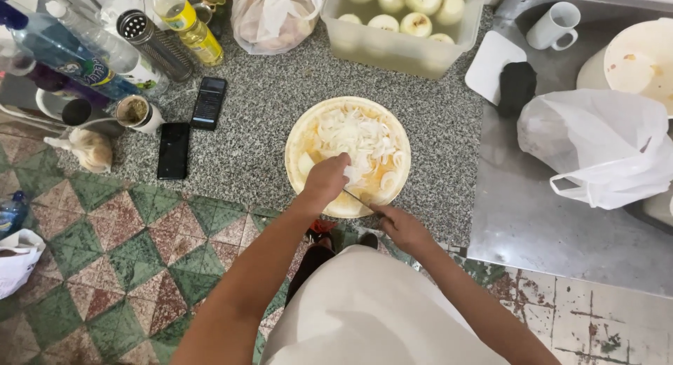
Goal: Slicing a peeled onion into thin pieces on a plate using a kitchen knife.
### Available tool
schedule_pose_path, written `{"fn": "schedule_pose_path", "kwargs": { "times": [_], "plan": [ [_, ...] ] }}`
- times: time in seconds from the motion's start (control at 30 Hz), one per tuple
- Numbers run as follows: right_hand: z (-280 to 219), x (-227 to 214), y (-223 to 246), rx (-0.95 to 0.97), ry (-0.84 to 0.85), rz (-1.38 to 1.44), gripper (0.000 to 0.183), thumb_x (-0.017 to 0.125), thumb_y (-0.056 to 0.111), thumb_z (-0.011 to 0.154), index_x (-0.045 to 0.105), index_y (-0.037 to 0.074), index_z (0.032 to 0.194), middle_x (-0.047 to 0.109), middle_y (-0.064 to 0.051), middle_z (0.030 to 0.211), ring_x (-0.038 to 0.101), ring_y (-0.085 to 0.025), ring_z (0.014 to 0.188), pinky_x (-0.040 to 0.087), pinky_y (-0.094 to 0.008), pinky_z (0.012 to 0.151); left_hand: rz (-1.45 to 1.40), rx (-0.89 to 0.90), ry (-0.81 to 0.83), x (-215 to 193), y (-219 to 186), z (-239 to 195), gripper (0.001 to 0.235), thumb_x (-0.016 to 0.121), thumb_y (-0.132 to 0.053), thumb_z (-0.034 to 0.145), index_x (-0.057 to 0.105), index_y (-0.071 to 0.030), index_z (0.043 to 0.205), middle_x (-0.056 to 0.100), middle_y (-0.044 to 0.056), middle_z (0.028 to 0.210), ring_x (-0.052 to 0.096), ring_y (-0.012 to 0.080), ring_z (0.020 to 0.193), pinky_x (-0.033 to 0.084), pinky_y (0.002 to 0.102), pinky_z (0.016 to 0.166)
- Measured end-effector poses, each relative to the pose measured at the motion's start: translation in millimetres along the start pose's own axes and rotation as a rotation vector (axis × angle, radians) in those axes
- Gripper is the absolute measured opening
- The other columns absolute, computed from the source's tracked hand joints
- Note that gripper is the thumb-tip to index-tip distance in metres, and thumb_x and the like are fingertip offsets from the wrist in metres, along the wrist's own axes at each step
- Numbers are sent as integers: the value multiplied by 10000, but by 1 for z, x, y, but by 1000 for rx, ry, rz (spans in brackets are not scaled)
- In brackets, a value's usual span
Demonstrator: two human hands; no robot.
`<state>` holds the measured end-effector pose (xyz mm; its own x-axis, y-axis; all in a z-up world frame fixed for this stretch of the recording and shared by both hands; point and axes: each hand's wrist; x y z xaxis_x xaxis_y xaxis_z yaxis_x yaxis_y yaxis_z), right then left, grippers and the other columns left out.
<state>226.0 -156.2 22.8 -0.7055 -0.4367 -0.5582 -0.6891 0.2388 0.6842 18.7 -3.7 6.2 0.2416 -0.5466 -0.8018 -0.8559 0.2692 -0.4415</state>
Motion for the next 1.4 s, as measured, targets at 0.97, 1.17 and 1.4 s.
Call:
{"fn": "schedule_pose_path", "kwargs": {
  "times": [0.97,1.17,1.4],
  "plan": [
    [-56,-41,-12,193,-440,105,443,514,192,1020,584,124,1453,644,-218,1350,599,-417,1259,448,-561,1117,358,345,-461,65,-27,43,174,657,-197,906,659,-89,1043,573,73,963,633,288,914,470,421,786],
    [-34,-40,-9,146,-317,163,467,431,256,1062,513,176,1515,573,-163,1442,552,-389,1323,437,-564,1123,318,409,-400,66,-23,47,114,607,-142,904,652,-112,1005,611,83,922,653,303,921,469,449,821],
    [-43,-57,-29,201,-232,222,516,479,375,1054,485,188,1535,532,-150,1499,516,-368,1373,421,-546,1140,178,308,-369,46,18,31,96,555,-153,911,626,-122,969,656,104,847,712,335,831,542,464,748]
  ]
}}
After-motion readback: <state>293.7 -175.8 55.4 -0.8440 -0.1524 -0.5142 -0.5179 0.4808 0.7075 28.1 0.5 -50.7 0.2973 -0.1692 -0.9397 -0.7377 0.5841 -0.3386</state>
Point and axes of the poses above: each hand's wrist, its own z-axis towards the middle knuckle, its own x-axis out of the palm, y = z × x
